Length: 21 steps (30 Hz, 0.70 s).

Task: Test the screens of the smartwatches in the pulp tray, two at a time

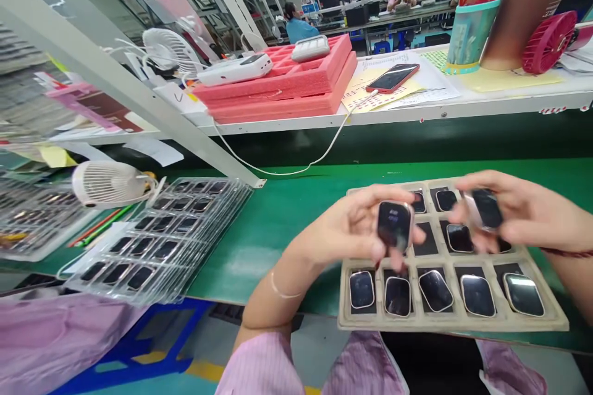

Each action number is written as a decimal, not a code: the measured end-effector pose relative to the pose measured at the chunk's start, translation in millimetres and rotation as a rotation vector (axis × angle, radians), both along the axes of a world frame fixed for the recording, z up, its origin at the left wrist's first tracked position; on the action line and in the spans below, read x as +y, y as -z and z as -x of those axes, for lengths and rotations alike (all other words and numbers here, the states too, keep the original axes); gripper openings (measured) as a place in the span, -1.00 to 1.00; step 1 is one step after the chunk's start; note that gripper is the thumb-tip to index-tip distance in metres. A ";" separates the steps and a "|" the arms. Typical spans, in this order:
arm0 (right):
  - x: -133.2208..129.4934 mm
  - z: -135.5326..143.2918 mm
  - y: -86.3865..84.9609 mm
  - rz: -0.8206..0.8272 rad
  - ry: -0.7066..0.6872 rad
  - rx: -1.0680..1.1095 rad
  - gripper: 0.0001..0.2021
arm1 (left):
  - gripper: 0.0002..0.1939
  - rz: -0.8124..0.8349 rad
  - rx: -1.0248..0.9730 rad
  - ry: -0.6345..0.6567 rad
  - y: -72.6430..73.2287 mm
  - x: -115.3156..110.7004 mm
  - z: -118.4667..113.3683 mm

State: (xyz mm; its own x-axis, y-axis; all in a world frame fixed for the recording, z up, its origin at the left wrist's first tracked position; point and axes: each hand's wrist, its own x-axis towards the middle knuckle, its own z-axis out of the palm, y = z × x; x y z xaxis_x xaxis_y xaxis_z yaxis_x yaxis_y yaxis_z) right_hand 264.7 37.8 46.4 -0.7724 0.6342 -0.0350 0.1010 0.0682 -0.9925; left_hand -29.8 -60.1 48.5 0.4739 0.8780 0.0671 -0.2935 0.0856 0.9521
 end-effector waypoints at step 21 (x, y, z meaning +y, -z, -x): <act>15.3 39.9 26.2 -0.159 -0.040 0.071 -0.62 | -0.60 0.007 0.197 -0.264 40.4 47.9 -31.6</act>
State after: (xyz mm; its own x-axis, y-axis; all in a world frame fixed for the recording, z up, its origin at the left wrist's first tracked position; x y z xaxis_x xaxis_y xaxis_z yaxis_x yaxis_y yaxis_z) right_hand 224.7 53.1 20.1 -0.7939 0.5962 0.1191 0.0249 0.2276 -0.9734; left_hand 1.7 -12.3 8.1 0.2331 0.9724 -0.0101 -0.1168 0.0383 0.9924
